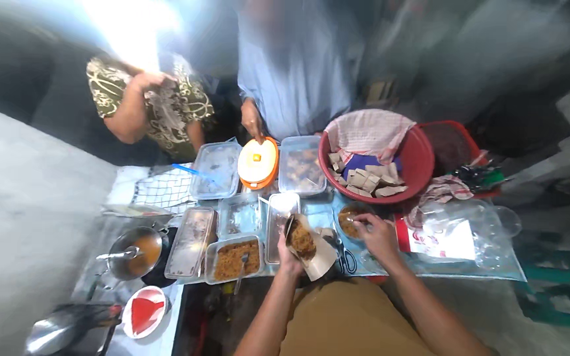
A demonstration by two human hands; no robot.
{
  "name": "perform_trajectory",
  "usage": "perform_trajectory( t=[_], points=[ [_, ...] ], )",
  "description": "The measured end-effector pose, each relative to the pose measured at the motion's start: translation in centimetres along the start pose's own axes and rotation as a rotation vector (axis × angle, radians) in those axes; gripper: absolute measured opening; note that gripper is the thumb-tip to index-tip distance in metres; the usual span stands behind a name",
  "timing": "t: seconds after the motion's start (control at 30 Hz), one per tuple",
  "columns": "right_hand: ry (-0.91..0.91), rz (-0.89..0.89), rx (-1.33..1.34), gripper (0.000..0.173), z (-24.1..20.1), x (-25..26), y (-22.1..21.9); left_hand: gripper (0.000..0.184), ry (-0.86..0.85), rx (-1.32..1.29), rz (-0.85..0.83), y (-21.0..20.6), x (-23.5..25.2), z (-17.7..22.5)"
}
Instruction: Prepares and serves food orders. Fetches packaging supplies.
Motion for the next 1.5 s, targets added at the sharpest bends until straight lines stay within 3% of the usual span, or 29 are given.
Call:
perform_trajectory(
  t=[0.1,0.2,0.27,0.33,0.43,0.53,0.7,0.8,0.93,1.03,1.13,1.23,1.37,1.5],
  points=[
    [0.236,0.035,0.054,0.016,-5.7,-1.1,0.6,0.058,-0.007,-0.018,-0.033,-0.4,0.7,-0.6],
    [0.531,0.075,-0.084,0.017,-10.7,-2.3,-0.7,0.060,-0.001,-0.052,-0.061,-0.9,0.9,-1.1],
    [0.716,0.119,-0.225,0.018,-12.7,-3.2,-2.2,0.061,0.001,-0.069,-0.067,-1.2,0.8,-1.2],
    [0.784,0.148,-0.283,0.016,-13.6,-3.5,-2.8,0.060,-0.022,-0.067,-0.065,-1.3,0.8,-0.8],
    [0.724,0.211,-0.255,0.018,-13.2,-3.0,-1.2,0.057,-0.063,-0.039,-0.032,-0.5,1.0,0.0],
    [0.522,0.245,-0.317,0.021,-9.8,-1.5,1.0,0.055,-0.079,-0.019,0.013,1.1,1.1,0.9],
    [0.140,-0.049,-0.567,0.024,1.3,0.3,-2.3,0.051,-0.084,0.016,0.149,3.4,-0.7,3.4],
    [0.092,-0.096,-0.578,0.027,3.1,0.8,-4.0,0.052,-0.080,0.008,0.225,4.0,-1.9,5.9],
    [0.247,-0.003,-0.482,0.029,-3.5,1.8,-5.4,0.051,-0.122,-0.060,0.275,4.7,-3.0,10.3],
    [0.392,-0.112,-0.394,0.031,-9.3,4.6,-9.9,0.050,-0.183,-0.095,0.275,6.5,-2.6,12.8],
    [0.442,-0.255,-0.371,0.035,-15.4,9.7,-15.3,0.052,-0.223,-0.129,0.221,7.7,-1.9,15.2],
    [0.351,-0.311,-0.319,0.036,-20.7,17.1,-19.7,0.060,-0.192,-0.199,0.102,9.2,-1.2,16.6],
    [0.276,-0.319,-0.321,0.047,-23.4,25.4,-24.6,0.065,-0.188,-0.184,0.143,12.3,-2.3,18.0],
    [0.275,-0.383,-0.341,0.064,-24.2,28.2,-26.7,0.068,-0.248,-0.201,0.219,15.8,-4.3,19.4]
  ],
)
Point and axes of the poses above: each hand's wrist, its own x-axis towards the middle knuckle, its own y-axis out of the back of the hand, z = x × y, the point moved 9 cm from there along x, towards the middle knuckle
